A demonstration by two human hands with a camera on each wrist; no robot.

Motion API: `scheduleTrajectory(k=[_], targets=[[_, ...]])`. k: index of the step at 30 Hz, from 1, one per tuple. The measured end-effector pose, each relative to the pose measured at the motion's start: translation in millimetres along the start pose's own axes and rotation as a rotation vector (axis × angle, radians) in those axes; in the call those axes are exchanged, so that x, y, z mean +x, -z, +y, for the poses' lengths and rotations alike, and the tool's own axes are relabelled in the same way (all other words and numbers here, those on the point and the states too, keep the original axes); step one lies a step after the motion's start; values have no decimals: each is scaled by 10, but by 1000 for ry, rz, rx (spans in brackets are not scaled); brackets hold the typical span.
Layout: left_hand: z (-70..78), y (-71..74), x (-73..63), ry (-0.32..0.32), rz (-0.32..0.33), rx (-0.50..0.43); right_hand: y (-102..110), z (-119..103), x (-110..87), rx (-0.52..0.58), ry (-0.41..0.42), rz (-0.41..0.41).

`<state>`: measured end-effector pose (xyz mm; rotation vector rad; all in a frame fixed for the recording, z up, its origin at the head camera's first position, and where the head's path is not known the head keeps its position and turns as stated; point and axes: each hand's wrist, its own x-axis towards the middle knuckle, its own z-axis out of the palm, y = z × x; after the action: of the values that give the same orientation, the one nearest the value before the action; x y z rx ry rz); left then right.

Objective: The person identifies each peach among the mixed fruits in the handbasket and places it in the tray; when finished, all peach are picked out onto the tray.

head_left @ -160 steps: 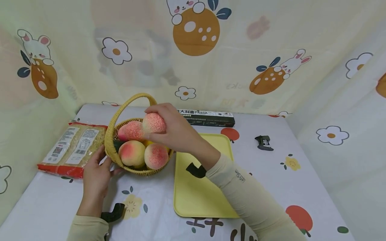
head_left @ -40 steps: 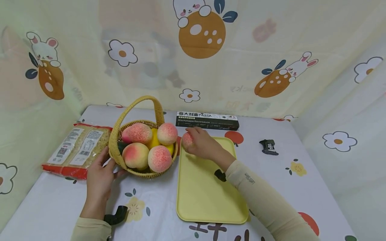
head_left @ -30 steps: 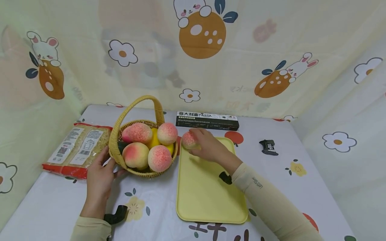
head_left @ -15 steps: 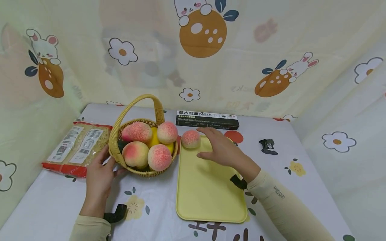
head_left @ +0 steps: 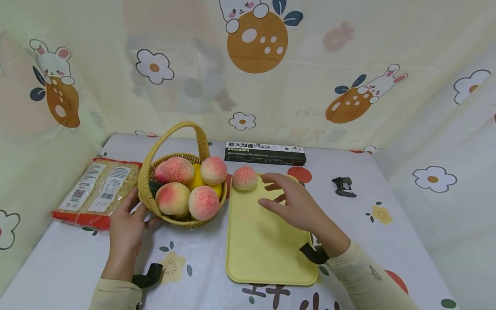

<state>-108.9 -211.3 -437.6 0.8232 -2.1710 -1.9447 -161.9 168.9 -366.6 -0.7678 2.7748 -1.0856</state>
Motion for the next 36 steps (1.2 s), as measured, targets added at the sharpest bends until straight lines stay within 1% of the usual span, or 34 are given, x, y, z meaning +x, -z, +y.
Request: scheduleTrajectory(k=[3, 7, 13, 18, 22, 26, 31, 36], targets=[[6, 1, -5, 0, -2, -3, 17, -2, -84, 37, -15, 6], [-3, 2, -15, 9, -2, 4, 27, -4, -199, 89, -11, -14], [-51, 10, -34, 11, -6, 15, 32, -29, -340, 154, 31, -42], [-45, 10, -30, -7, -13, 16, 59, -97, -363, 169, 87, -34], [-20, 9, -21, -18, -10, 7, 65, -218, -313, 158, 116, -36], [-26, 18, -8, -20, -13, -1, 2, -315, -215, 134, 137, -64], [-34, 21, 8, -23, -15, -8, -136, -406, -22, 112, 174, -136], [-44, 16, 2, -23, -11, -3, -288, -481, 177, 102, 188, -205]])
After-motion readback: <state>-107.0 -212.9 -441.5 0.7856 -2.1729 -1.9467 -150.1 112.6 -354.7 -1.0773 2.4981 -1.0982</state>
